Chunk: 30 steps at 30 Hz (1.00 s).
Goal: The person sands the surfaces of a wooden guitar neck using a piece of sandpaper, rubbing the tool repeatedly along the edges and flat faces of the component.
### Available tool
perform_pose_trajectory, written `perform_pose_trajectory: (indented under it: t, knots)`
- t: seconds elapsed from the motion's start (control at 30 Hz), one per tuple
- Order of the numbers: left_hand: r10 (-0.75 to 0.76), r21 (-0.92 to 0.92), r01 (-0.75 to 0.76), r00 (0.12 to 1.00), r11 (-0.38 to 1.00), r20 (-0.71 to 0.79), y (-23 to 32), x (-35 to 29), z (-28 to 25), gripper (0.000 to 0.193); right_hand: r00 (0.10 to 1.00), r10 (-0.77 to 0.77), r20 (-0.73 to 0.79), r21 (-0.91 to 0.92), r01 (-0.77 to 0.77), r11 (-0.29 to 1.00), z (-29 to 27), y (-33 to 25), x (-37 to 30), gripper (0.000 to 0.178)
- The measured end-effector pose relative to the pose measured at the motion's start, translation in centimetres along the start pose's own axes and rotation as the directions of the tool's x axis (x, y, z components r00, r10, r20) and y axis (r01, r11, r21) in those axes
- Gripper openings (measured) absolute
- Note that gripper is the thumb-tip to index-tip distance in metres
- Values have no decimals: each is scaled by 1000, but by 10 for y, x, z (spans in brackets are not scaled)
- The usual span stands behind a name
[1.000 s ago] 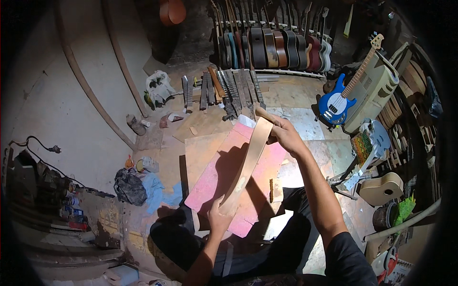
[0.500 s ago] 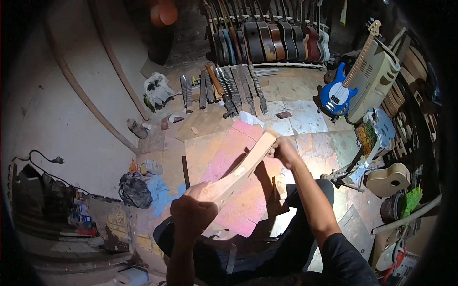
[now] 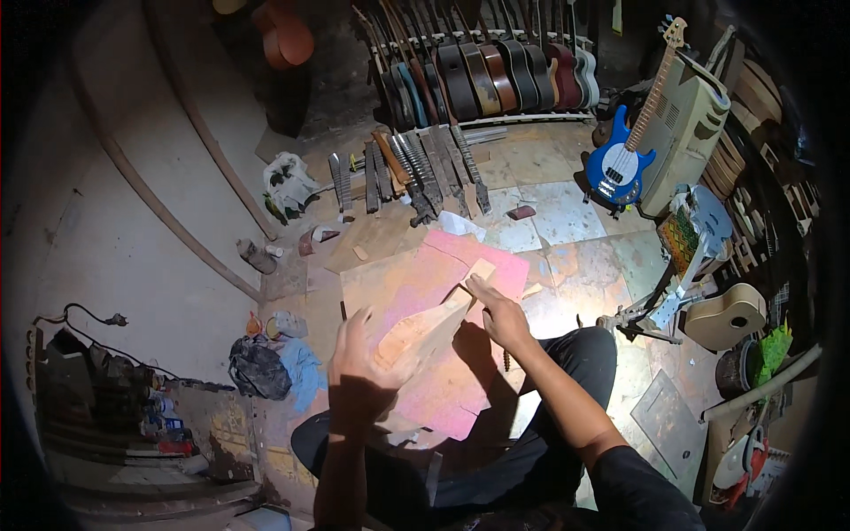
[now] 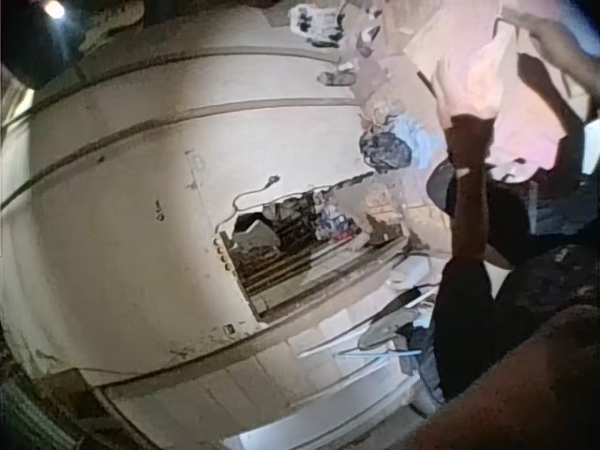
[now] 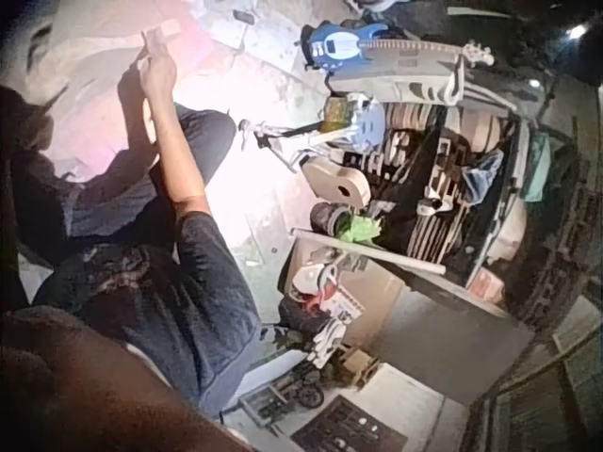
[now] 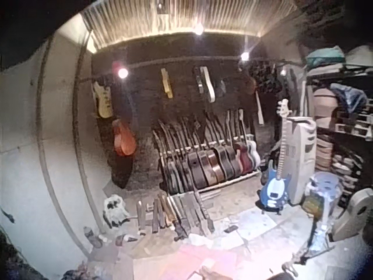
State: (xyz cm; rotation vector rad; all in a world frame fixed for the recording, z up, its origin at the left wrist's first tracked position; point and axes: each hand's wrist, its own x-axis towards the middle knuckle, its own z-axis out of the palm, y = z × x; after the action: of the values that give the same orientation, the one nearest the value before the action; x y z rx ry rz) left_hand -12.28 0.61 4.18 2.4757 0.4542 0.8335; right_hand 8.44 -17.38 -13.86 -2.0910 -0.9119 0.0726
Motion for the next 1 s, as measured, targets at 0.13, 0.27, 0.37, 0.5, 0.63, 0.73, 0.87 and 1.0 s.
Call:
perform_pose_trajectory:
  t: [0.13, 0.27, 0.37, 0.5, 0.63, 0.73, 0.87, 1.0]
  knots:
    - [-189, -226, 190, 982, 955, 27, -28, -34, 22, 47, 989, 68, 133, 245, -99, 965, 7, -37, 0, 71]
    - [-145, -266, 148, 989, 953, 32, -27, -30, 26, 41, 985, -39, 170, 396, -32, 918, -17, -50, -14, 77]
    - [-181, -246, 197, 979, 949, 89, -14, -28, 36, 43, 994, 16, 111, 9, -17, 1000, -20, 23, 3, 75]
    - [-216, -111, 227, 971, 968, 105, 10, -24, 42, 46, 979, 130, 159, 205, -162, 965, -5, 11, 10, 65]
    - [-201, -124, 210, 976, 970, 87, 16, -16, 38, 46, 984, -172, 39, 319, 151, 935, -53, -98, -14, 79]
    - [-215, -129, 225, 973, 966, 86, 17, -24, 45, 46, 978, -179, 109, 272, 144, 951, -79, -160, -28, 66]
    - [-256, -107, 260, 966, 960, 46, 30, -16, 49, 47, 993, -117, -10, 69, 117, 991, -67, -135, -6, 64]
    - [-278, -85, 283, 959, 955, 58, 20, -18, 42, 47, 994, -93, 52, 11, 93, 996, -70, -182, -25, 58]
